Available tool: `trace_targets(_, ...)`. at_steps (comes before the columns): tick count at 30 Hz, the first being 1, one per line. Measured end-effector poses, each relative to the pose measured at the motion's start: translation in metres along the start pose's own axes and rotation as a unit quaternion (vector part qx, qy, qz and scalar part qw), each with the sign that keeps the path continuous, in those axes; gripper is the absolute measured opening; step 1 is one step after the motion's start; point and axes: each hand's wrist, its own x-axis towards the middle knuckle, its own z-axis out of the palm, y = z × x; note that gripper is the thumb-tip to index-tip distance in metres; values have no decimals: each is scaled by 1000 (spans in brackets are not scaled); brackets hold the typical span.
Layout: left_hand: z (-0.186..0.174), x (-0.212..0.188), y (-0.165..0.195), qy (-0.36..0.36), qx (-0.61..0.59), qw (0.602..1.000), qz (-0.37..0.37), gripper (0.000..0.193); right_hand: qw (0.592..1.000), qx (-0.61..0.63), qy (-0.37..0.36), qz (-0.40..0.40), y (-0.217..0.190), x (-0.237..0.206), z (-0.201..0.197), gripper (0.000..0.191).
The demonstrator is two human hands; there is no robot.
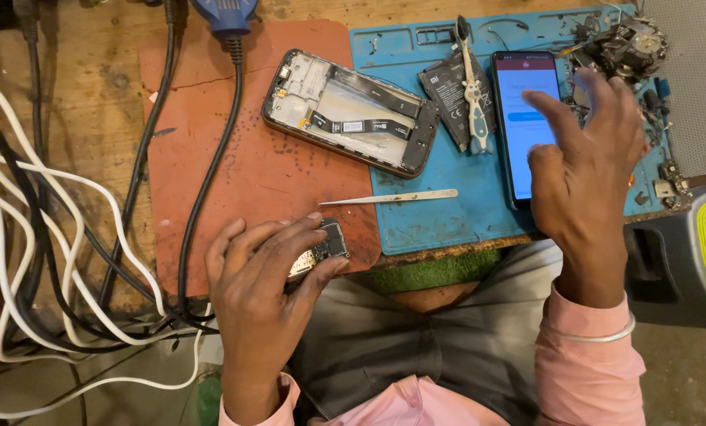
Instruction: The person works on a disassembled smartphone at a repair bench, manipulating the exposed motherboard with their fingers and tweezers, cleaning it with a cotton swab, and typing on a second phone's screen. The phone's frame, battery, and other components lie on the work mat nearby.
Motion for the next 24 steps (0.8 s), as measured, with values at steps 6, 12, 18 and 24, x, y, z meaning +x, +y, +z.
trace_targets(6,0,0,0,-6,-2,1000,-10,33,987,124,101,-4,-2,-15,-10,53)
trace_targets(12,-1,-1,1,-5,-2,1000,-15,32,967,206,142,-41,5,-41,0,55)
trace_targets(18,-1,0,0,-9,10,1000,-16,32,970,192,136,-67,12,-53,7,50)
trace_targets(24,-2,0,0,-9,7,1000,-13,33,986,112,95,-77,6,-53,1,52)
